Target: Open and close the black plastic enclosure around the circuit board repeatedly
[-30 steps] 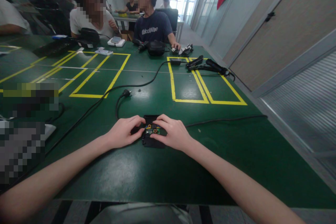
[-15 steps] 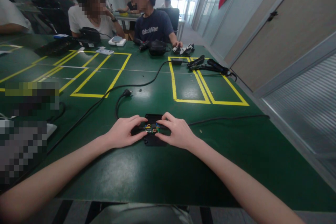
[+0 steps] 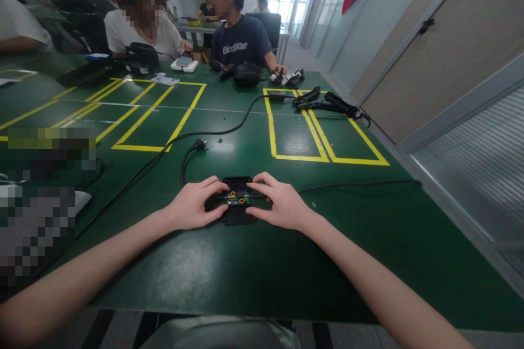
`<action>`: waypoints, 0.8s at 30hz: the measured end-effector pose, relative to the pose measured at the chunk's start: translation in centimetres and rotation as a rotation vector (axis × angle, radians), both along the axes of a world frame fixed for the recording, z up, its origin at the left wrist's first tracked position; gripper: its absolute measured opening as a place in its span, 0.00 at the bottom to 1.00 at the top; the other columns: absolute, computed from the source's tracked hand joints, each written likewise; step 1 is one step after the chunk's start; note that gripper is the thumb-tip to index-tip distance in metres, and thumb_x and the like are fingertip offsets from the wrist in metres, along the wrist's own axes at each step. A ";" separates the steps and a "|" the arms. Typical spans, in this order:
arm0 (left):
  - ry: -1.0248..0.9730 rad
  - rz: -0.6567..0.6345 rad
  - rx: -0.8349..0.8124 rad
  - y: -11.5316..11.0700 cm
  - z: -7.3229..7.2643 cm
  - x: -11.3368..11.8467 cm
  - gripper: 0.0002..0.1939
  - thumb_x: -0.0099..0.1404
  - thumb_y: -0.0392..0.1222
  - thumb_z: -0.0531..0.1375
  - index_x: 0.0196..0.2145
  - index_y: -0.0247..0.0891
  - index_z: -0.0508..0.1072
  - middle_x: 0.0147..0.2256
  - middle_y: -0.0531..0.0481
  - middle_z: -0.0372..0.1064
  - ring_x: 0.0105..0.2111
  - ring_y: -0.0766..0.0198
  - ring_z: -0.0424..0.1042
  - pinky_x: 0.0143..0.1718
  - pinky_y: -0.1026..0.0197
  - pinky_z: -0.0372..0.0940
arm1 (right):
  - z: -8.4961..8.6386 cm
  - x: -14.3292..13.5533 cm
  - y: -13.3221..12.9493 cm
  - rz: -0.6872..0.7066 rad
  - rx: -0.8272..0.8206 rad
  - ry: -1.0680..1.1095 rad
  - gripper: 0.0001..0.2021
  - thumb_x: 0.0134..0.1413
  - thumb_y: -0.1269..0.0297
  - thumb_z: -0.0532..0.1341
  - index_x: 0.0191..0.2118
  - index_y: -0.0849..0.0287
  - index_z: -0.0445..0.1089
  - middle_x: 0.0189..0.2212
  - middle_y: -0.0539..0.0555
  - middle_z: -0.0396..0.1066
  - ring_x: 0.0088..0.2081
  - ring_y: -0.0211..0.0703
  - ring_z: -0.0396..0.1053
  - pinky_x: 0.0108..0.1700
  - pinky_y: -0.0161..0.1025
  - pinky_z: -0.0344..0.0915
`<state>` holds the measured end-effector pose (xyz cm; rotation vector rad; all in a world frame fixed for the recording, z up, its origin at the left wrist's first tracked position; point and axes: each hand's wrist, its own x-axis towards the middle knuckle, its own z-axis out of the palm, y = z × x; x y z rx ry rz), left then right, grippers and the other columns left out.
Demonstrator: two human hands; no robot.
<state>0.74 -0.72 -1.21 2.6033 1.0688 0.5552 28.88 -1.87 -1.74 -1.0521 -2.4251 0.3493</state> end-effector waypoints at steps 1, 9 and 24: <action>0.001 0.000 0.001 0.0 0.0 0.0 0.15 0.68 0.47 0.61 0.50 0.40 0.72 0.42 0.49 0.74 0.30 0.63 0.75 0.32 0.62 0.69 | 0.0 0.1 0.0 0.006 -0.002 -0.005 0.23 0.64 0.52 0.67 0.60 0.57 0.73 0.54 0.62 0.72 0.47 0.52 0.79 0.46 0.48 0.79; 0.004 -0.003 0.003 0.4 -0.2 -0.2 0.16 0.68 0.48 0.62 0.50 0.40 0.73 0.44 0.48 0.75 0.34 0.60 0.77 0.34 0.60 0.69 | -0.3 0.1 0.1 0.014 0.011 0.013 0.21 0.65 0.56 0.66 0.59 0.57 0.74 0.54 0.62 0.73 0.48 0.53 0.79 0.47 0.49 0.79; -0.095 -0.090 0.070 1.2 0.0 -1.0 0.11 0.71 0.44 0.58 0.47 0.38 0.74 0.36 0.49 0.76 0.33 0.61 0.78 0.33 0.63 0.67 | 0.2 0.4 0.4 -0.051 0.015 -0.024 0.09 0.69 0.62 0.60 0.40 0.57 0.77 0.32 0.54 0.77 0.32 0.43 0.75 0.33 0.37 0.67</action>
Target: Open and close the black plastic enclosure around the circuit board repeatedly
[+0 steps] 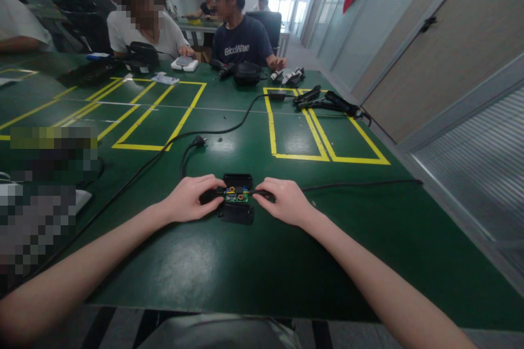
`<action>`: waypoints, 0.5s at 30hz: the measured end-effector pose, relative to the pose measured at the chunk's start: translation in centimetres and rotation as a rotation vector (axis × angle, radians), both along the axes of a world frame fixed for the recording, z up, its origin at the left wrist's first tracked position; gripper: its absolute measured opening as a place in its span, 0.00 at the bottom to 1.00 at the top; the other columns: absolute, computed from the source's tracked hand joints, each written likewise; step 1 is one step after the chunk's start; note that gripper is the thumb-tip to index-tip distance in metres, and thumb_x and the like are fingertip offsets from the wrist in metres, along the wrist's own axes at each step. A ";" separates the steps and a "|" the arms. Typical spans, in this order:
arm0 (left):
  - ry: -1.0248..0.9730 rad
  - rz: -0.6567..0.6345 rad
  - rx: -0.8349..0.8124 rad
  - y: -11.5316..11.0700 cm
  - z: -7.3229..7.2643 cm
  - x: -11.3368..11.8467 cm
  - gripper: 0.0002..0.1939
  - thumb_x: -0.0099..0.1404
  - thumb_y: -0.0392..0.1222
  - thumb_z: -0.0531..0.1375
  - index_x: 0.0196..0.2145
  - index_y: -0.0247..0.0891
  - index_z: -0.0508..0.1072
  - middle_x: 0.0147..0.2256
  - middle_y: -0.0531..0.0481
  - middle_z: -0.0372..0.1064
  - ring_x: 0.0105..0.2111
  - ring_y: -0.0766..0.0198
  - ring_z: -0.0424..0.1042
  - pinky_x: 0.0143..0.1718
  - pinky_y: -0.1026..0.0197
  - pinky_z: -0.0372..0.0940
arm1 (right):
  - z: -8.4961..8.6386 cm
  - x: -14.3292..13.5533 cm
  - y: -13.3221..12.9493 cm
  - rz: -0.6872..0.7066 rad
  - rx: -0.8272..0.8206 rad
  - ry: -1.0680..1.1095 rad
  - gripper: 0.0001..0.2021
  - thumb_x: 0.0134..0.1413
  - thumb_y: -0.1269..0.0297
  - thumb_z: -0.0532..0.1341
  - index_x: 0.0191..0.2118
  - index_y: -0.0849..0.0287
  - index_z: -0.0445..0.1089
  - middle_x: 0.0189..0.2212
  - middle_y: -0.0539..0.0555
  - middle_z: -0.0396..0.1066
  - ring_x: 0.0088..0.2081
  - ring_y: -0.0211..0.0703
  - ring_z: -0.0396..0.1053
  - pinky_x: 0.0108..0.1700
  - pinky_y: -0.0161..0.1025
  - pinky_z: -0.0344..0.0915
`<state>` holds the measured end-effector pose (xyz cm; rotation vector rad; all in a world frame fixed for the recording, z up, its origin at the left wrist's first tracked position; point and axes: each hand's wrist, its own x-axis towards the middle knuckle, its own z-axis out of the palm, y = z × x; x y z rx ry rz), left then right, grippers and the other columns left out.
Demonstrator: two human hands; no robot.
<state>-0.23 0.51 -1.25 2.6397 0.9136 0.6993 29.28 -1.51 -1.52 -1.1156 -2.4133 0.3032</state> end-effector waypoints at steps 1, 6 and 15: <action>-0.009 -0.003 0.005 0.0 0.1 0.0 0.10 0.71 0.43 0.58 0.46 0.38 0.74 0.36 0.49 0.76 0.32 0.62 0.77 0.32 0.63 0.66 | 0.1 0.0 0.0 0.006 0.013 0.021 0.09 0.70 0.62 0.60 0.40 0.57 0.77 0.32 0.54 0.77 0.31 0.42 0.75 0.33 0.37 0.66; -0.061 -0.077 0.025 -0.4 0.7 -0.1 0.09 0.72 0.41 0.55 0.42 0.37 0.74 0.32 0.50 0.74 0.27 0.66 0.72 0.28 0.65 0.61 | 0.8 0.2 -0.5 0.094 0.062 0.143 0.10 0.69 0.63 0.59 0.40 0.58 0.77 0.28 0.53 0.74 0.28 0.41 0.72 0.31 0.37 0.65; -0.018 -0.177 -0.063 -0.9 0.5 -0.3 0.08 0.68 0.40 0.56 0.37 0.37 0.75 0.29 0.52 0.73 0.24 0.67 0.70 0.26 0.64 0.58 | 0.8 -0.2 -1.1 0.245 -0.060 0.108 0.07 0.67 0.66 0.60 0.39 0.59 0.76 0.29 0.53 0.77 0.27 0.39 0.72 0.30 0.35 0.63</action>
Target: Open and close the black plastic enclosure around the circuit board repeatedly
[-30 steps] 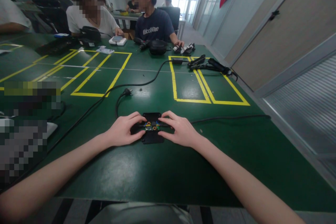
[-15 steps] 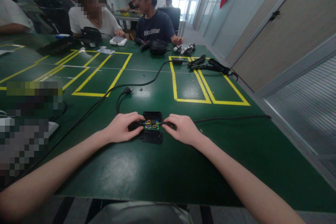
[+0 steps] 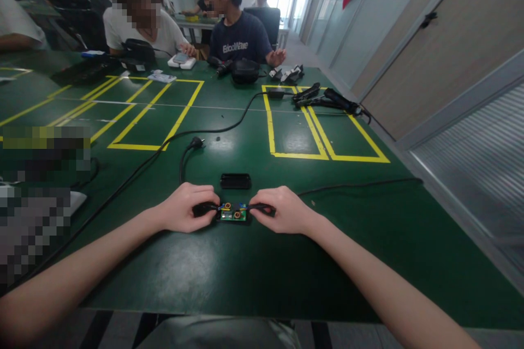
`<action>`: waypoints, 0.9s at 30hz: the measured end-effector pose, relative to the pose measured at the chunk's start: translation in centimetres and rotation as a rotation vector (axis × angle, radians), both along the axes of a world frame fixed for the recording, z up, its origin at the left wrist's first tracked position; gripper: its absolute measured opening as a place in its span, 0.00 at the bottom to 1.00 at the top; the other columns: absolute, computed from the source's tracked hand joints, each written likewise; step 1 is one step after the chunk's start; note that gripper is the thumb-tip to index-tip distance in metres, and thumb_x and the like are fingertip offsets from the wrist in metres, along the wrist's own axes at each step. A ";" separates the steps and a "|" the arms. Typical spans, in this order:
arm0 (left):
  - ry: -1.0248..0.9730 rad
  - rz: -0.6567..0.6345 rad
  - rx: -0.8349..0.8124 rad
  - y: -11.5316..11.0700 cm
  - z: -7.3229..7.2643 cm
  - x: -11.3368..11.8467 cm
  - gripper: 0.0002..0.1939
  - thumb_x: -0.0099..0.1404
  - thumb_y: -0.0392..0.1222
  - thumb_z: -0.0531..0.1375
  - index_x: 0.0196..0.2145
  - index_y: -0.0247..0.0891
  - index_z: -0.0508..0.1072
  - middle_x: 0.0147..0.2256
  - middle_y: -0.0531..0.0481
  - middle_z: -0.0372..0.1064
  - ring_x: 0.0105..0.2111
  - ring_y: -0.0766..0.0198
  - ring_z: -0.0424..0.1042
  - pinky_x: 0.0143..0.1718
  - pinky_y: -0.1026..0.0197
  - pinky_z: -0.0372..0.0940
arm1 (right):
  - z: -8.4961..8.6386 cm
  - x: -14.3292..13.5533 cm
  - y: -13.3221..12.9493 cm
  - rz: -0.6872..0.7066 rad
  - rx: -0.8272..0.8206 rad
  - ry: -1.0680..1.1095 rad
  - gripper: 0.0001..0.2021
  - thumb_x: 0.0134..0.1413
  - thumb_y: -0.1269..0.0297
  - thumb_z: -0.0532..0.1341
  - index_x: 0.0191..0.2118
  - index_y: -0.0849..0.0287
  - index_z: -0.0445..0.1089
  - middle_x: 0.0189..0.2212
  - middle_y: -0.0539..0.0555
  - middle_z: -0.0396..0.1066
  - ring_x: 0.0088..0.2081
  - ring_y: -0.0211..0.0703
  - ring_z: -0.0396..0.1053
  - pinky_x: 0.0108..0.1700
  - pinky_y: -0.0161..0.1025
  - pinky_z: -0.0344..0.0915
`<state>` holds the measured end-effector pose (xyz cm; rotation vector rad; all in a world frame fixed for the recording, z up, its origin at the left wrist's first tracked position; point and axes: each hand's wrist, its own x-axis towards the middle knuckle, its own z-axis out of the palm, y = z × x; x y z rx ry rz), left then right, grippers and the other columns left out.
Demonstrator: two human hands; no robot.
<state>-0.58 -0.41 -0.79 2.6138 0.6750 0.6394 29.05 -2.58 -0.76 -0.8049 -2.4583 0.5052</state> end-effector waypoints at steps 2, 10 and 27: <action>0.016 0.021 -0.023 0.1 -0.1 0.1 0.08 0.68 0.40 0.56 0.39 0.38 0.75 0.30 0.52 0.74 0.24 0.67 0.70 0.26 0.65 0.59 | -0.2 0.0 0.1 -0.038 -0.015 -0.016 0.07 0.67 0.65 0.60 0.41 0.58 0.76 0.31 0.53 0.79 0.27 0.39 0.73 0.30 0.35 0.65; 0.070 0.133 0.011 0.4 -0.3 0.2 0.10 0.71 0.42 0.56 0.44 0.39 0.76 0.32 0.51 0.76 0.27 0.65 0.74 0.30 0.65 0.62 | -0.9 0.3 0.5 -0.173 -0.033 -0.052 0.06 0.65 0.65 0.62 0.44 0.56 0.75 0.36 0.53 0.81 0.30 0.40 0.76 0.32 0.35 0.68; 0.019 0.112 0.099 0.7 -0.2 0.3 0.11 0.74 0.39 0.56 0.40 0.37 0.78 0.33 0.47 0.76 0.34 0.60 0.73 0.36 0.60 0.67 | -0.9 0.5 1.0 -0.111 0.112 -0.103 0.12 0.73 0.62 0.57 0.44 0.56 0.78 0.37 0.56 0.78 0.36 0.44 0.77 0.37 0.38 0.69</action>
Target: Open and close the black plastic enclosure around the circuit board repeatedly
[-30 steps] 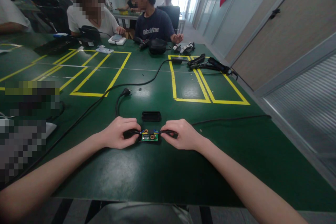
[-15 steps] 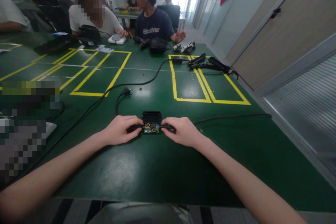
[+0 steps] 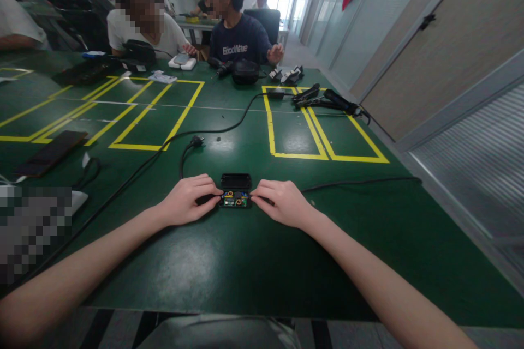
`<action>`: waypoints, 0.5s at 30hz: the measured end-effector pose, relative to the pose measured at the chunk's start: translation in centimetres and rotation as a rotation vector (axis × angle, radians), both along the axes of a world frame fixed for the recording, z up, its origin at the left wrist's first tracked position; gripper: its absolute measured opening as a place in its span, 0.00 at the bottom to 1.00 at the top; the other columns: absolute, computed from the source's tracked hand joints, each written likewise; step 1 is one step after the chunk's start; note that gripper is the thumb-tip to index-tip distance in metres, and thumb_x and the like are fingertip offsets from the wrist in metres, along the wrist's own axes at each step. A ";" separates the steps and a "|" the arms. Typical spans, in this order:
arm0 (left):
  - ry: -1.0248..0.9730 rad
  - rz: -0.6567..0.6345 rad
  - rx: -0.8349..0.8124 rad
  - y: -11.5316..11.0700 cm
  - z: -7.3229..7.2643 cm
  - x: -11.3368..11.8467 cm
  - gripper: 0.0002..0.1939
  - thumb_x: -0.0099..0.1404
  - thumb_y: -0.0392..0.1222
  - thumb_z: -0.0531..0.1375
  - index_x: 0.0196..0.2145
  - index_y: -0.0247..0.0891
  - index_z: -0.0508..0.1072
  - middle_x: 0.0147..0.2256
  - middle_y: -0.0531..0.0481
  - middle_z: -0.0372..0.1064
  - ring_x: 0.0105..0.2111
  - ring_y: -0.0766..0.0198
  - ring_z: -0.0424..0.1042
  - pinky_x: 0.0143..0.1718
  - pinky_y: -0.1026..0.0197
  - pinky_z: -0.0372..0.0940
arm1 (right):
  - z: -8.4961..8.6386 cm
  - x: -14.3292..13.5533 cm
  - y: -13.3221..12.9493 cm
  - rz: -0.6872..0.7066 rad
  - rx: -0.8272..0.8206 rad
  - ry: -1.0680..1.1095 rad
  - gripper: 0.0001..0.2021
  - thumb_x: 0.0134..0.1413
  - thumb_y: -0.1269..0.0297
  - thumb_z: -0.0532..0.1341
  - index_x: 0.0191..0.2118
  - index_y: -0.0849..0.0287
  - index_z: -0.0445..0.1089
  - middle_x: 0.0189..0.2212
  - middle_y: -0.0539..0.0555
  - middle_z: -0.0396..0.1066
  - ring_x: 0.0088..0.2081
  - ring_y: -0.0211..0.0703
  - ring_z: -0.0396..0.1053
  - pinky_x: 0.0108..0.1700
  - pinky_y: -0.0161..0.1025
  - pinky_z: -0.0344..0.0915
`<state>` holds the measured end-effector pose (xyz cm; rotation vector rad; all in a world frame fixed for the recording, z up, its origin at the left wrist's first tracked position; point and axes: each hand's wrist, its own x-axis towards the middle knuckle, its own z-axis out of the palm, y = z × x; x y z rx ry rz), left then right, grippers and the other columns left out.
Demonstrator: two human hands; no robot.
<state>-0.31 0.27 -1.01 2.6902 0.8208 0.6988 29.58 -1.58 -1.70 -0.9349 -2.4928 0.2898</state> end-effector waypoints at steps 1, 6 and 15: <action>0.008 -0.007 0.002 0.0 0.1 0.0 0.11 0.75 0.39 0.55 0.40 0.37 0.78 0.33 0.47 0.75 0.34 0.60 0.73 0.35 0.60 0.67 | 0.0 0.0 0.0 -0.003 0.006 -0.003 0.13 0.73 0.62 0.56 0.43 0.56 0.78 0.36 0.57 0.78 0.37 0.45 0.77 0.37 0.39 0.69; 0.073 -0.053 0.038 0.0 0.3 -0.2 0.13 0.76 0.39 0.53 0.39 0.36 0.77 0.33 0.47 0.74 0.34 0.60 0.72 0.34 0.61 0.66 | 0.1 -0.4 0.0 -0.022 -0.034 0.045 0.14 0.72 0.63 0.56 0.38 0.55 0.78 0.36 0.58 0.79 0.39 0.49 0.75 0.41 0.45 0.72; 0.135 -0.062 0.094 -0.2 0.4 0.0 0.09 0.72 0.35 0.55 0.38 0.36 0.76 0.37 0.46 0.73 0.34 0.61 0.72 0.35 0.62 0.65 | -0.5 -1.2 0.0 -0.168 -0.248 0.311 0.17 0.69 0.55 0.63 0.28 0.56 0.74 0.27 0.54 0.75 0.30 0.44 0.71 0.33 0.42 0.65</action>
